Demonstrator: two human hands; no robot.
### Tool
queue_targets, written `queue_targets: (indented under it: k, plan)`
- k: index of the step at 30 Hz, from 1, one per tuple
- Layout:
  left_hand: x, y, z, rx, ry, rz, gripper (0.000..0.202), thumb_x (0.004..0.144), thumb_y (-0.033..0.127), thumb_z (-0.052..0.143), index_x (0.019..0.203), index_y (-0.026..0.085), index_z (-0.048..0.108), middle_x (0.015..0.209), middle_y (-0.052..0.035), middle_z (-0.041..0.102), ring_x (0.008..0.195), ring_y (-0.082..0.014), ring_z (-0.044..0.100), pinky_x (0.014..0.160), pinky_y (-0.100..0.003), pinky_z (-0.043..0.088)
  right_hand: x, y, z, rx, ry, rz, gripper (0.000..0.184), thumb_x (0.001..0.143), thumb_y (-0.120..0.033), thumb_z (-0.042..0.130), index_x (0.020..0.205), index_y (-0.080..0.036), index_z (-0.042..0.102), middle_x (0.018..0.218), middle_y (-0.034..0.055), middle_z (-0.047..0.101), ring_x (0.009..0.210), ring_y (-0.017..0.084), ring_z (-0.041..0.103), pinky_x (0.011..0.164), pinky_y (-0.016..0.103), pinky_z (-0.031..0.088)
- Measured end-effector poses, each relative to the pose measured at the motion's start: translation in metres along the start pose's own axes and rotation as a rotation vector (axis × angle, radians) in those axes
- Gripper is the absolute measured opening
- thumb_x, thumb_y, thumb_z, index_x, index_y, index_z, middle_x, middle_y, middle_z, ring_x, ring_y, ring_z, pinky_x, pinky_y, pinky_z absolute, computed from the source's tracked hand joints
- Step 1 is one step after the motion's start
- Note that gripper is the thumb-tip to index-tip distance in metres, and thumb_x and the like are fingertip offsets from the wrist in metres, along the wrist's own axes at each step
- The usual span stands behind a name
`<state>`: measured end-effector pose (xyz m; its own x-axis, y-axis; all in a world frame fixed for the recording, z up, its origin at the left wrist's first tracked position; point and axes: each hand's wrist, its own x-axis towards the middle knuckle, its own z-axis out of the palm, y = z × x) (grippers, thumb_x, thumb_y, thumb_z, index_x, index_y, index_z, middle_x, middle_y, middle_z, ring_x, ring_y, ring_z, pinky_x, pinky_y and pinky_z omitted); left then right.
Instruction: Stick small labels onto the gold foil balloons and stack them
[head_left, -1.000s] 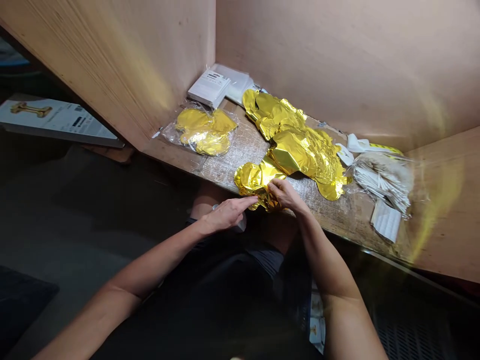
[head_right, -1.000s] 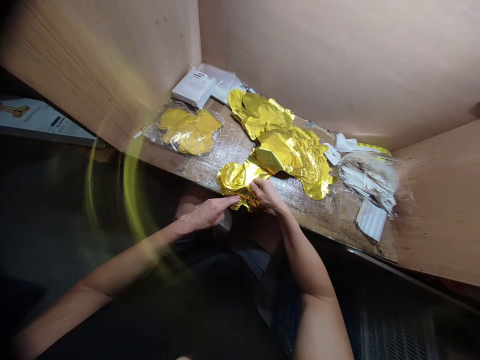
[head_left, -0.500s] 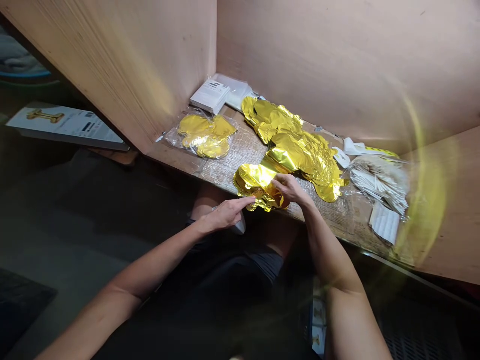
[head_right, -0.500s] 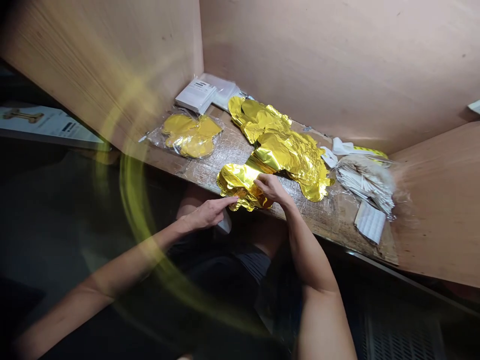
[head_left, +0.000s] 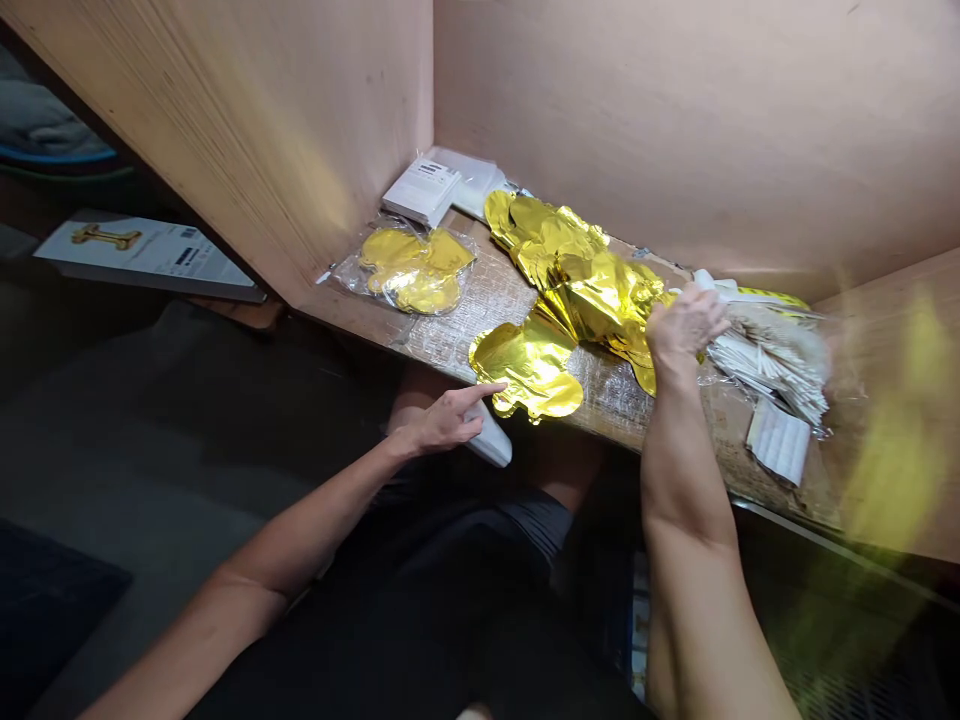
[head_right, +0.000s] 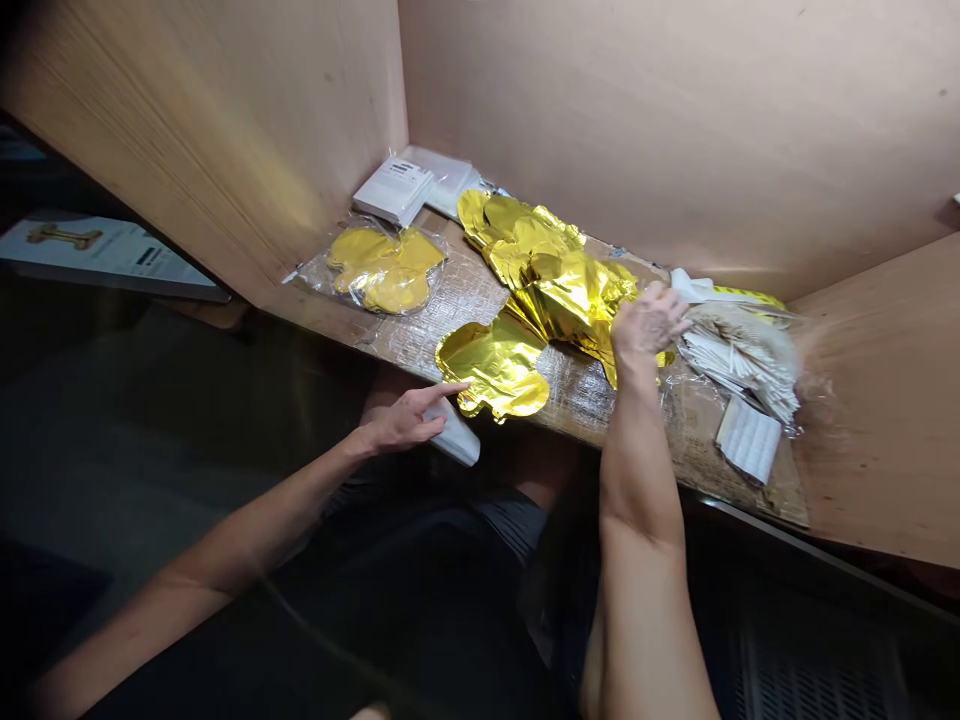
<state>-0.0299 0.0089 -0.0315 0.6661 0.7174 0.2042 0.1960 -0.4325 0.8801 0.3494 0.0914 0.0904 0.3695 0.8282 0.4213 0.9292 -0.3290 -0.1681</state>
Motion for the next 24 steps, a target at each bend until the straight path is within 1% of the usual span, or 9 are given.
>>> queue_targets:
  k: [1, 3, 6, 7, 9, 14, 17, 20, 24]
  plan:
    - [-0.002, 0.004, -0.005, -0.045, 0.044, -0.004, 0.073, 0.086, 0.006, 0.058, 0.157, 0.019, 0.052, 0.149, -0.0109, 0.066, 0.137, -0.0246, 0.065, 0.121, -0.039, 0.049, -0.006, -0.002, -0.006, 0.015, 0.087, 0.033, 0.039, 0.105, -0.040, 0.047, 0.111, -0.005, 0.063, 0.122, 0.0327, 0.061, 0.116, 0.035, 0.058, 0.093, 0.056, 0.040]
    - [-0.007, 0.012, -0.014, -0.139, 0.138, 0.026, 0.070, 0.089, 0.009, 0.060, 0.157, 0.022, 0.052, 0.156, -0.0110, 0.061, 0.143, -0.0257, 0.060, 0.125, -0.041, 0.044, -0.041, -0.018, -0.016, 0.198, 0.015, -0.048, 0.034, 0.101, -0.042, 0.056, 0.115, -0.012, 0.063, 0.122, 0.0244, 0.064, 0.116, 0.034, 0.059, 0.097, 0.055, 0.044]
    - [-0.012, 0.018, -0.022, -0.248, 0.209, 0.090, 0.068, 0.092, 0.013, 0.062, 0.158, 0.024, 0.050, 0.160, -0.0120, 0.057, 0.148, -0.0261, 0.055, 0.127, -0.041, 0.043, -0.117, -0.058, -0.021, 0.711, -0.726, -0.360, 0.035, 0.096, -0.050, 0.068, 0.117, -0.023, 0.060, 0.117, 0.0122, 0.068, 0.108, 0.028, 0.065, 0.088, 0.043, 0.055]
    - [-0.014, 0.018, -0.023, -0.268, 0.216, 0.103, 0.067, 0.093, 0.014, 0.063, 0.158, 0.025, 0.050, 0.160, -0.0129, 0.056, 0.149, -0.0263, 0.055, 0.126, -0.041, 0.044, -0.140, -0.070, -0.020, 0.872, -0.929, -0.358, 0.037, 0.095, -0.051, 0.070, 0.118, -0.025, 0.058, 0.119, 0.0103, 0.067, 0.106, 0.026, 0.066, 0.086, 0.040, 0.056]
    - [-0.017, 0.018, -0.024, -0.293, 0.220, 0.111, 0.063, 0.095, 0.018, 0.063, 0.156, 0.024, 0.051, 0.160, -0.0146, 0.056, 0.149, -0.0271, 0.054, 0.126, -0.043, 0.044, -0.171, -0.088, -0.016, 1.154, -1.125, -0.242, 0.038, 0.094, -0.055, 0.071, 0.111, -0.027, 0.051, 0.112, 0.0066, 0.067, 0.095, 0.022, 0.066, 0.078, 0.035, 0.056]
    - [-0.018, 0.022, -0.028, -0.477, 0.286, -0.108, 0.082, 0.088, 0.031, 0.078, 0.160, 0.022, 0.042, 0.165, -0.0197, 0.048, 0.148, -0.0322, 0.055, 0.122, -0.046, 0.047, -0.184, -0.092, -0.007, 1.369, -0.995, 0.005, 0.048, 0.087, -0.054, 0.081, 0.092, -0.027, 0.041, 0.087, -0.0003, 0.059, 0.074, 0.017, 0.055, 0.066, 0.030, 0.048]
    - [-0.015, 0.026, -0.031, -0.697, 0.119, -0.402, 0.091, 0.076, 0.039, 0.091, 0.153, 0.012, 0.050, 0.145, -0.0235, 0.066, 0.122, -0.0340, 0.072, 0.103, -0.043, 0.060, -0.183, -0.091, -0.006, 1.339, -0.904, 0.006, 0.045, 0.089, -0.051, 0.080, 0.087, -0.026, 0.042, 0.085, -0.0006, 0.058, 0.073, 0.016, 0.053, 0.066, 0.029, 0.047]
    - [-0.014, 0.031, -0.032, -0.773, -0.057, -0.530, 0.066, 0.073, 0.040, 0.092, 0.126, 0.007, 0.072, 0.123, -0.0183, 0.078, 0.109, -0.0314, 0.076, 0.099, -0.040, 0.059, -0.186, -0.093, -0.007, 1.211, -0.834, -0.105, 0.034, 0.094, -0.047, 0.073, 0.085, -0.025, 0.048, 0.085, 0.0008, 0.060, 0.077, 0.018, 0.057, 0.071, 0.032, 0.049]
    - [-0.014, 0.041, -0.031, -0.671, -0.023, -0.510, 0.047, 0.079, 0.036, 0.086, 0.118, 0.011, 0.078, 0.116, -0.0114, 0.081, 0.104, -0.0258, 0.075, 0.095, -0.033, 0.057, -0.195, -0.097, -0.010, 0.772, -0.444, -0.390, 0.013, 0.099, -0.037, 0.065, 0.093, -0.026, 0.067, 0.101, 0.0077, 0.068, 0.098, 0.026, 0.062, 0.092, 0.045, 0.048]
